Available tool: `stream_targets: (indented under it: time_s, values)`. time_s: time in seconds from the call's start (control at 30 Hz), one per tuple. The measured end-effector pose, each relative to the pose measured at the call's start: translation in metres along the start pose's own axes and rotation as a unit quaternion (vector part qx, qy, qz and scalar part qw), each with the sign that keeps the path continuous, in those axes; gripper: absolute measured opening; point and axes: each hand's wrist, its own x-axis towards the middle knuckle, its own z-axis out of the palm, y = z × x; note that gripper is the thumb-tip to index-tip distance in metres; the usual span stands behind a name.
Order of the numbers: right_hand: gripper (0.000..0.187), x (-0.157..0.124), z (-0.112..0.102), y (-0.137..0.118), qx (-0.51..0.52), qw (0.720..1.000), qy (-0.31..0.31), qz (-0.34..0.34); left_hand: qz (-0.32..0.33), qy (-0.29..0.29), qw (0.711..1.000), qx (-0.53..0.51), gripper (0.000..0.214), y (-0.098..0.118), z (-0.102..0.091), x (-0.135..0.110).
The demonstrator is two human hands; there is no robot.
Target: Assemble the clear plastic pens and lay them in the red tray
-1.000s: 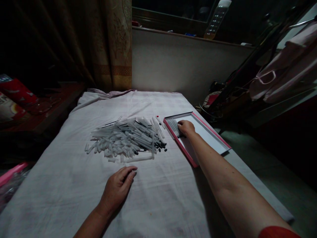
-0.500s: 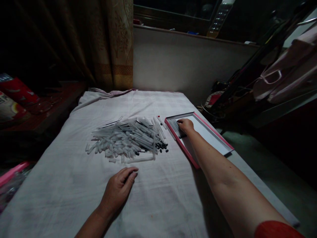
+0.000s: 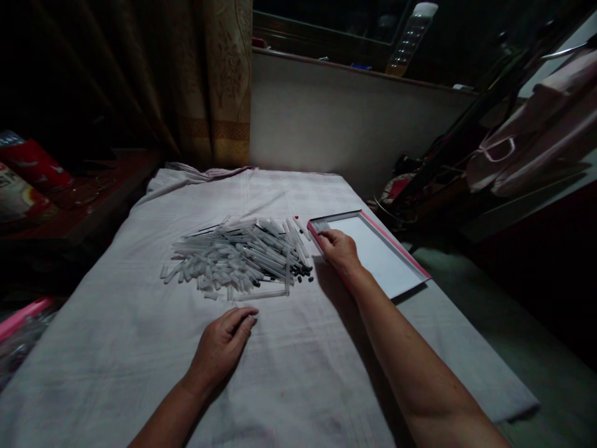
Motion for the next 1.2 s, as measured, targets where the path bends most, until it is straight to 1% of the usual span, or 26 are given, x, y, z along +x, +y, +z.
stream_targets:
  time_s: [0.03, 0.1, 0.2, 0.27, 0.37, 0.47, 0.63, 0.73, 0.83, 0.9, 0.97, 1.0, 1.07, 1.1, 1.13, 1.2]
  values:
    - [0.029, -0.012, 0.001, -0.010, 0.024, 0.999, -0.014, -0.019, 0.000, 0.000, 1.000, 0.000, 0.028, 0.000, 0.000, 0.000]
    - [0.026, -0.038, 0.004, -0.029, 0.035, 0.998, -0.048, -0.036, -0.001, -0.003, 1.000, 0.002, 0.029, 0.000, 0.000, 0.000]
    - [0.030, -0.068, 0.010, -0.053, 0.010, 0.996, -0.088, -0.027, 0.003, -0.007, 1.000, 0.005, 0.029, 0.000, 0.000, 0.001]
    - [0.030, -0.080, 0.015, -0.063, -0.020, 0.993, -0.113, -0.018, 0.007, -0.008, 1.000, 0.003, 0.030, 0.001, 0.000, 0.001]
    - [0.025, -0.086, 0.019, -0.070, -0.048, 0.990, -0.130, 0.000, 0.008, -0.007, 1.000, 0.000, 0.030, 0.001, -0.001, 0.001]
    - [0.023, -0.088, 0.020, -0.070, -0.044, 0.991, -0.129, 0.012, 0.010, -0.008, 1.000, -0.003, 0.029, 0.000, -0.001, 0.001]
    - [0.026, -0.094, 0.025, -0.071, -0.049, 0.989, -0.139, -0.012, 0.018, -0.011, 1.000, 0.001, 0.029, -0.004, 0.001, 0.001]
    - [0.024, -0.095, 0.026, -0.073, -0.062, 0.989, -0.132, -0.018, 0.027, -0.010, 1.000, 0.007, 0.029, -0.005, 0.002, 0.001]
    - [0.026, -0.095, 0.022, -0.070, -0.044, 0.993, -0.112, 0.006, 0.060, 0.003, 0.998, 0.020, 0.027, -0.003, 0.000, -0.001]
    - [0.027, -0.097, 0.020, -0.065, 0.006, 0.996, -0.086, -0.001, 0.108, 0.022, 0.993, 0.036, 0.026, 0.000, -0.001, -0.003]
    - [0.025, -0.103, 0.021, -0.060, 0.104, 0.991, -0.067, -0.045, 0.172, 0.051, 0.982, 0.062, 0.023, 0.004, -0.003, -0.004]
    - [0.024, -0.107, 0.022, -0.059, 0.166, 0.981, -0.060, -0.074, 0.204, 0.068, 0.973, 0.080, 0.023, 0.006, -0.004, -0.005]
    - [0.022, -0.118, 0.024, -0.059, 0.290, 0.948, -0.055, -0.117, 0.256, 0.101, 0.953, 0.126, 0.026, 0.010, -0.006, -0.006]
    - [0.022, -0.123, 0.025, -0.060, 0.342, 0.929, -0.059, -0.126, 0.271, 0.115, 0.944, 0.150, 0.028, 0.011, -0.006, -0.006]
    - [0.021, -0.128, 0.025, -0.062, 0.386, 0.911, -0.072, -0.128, 0.279, 0.122, 0.937, 0.173, 0.030, 0.011, -0.006, -0.006]
    - [0.019, -0.134, 0.026, -0.066, 0.448, 0.878, -0.122, -0.117, 0.281, 0.115, 0.931, 0.202, 0.031, 0.009, -0.005, -0.006]
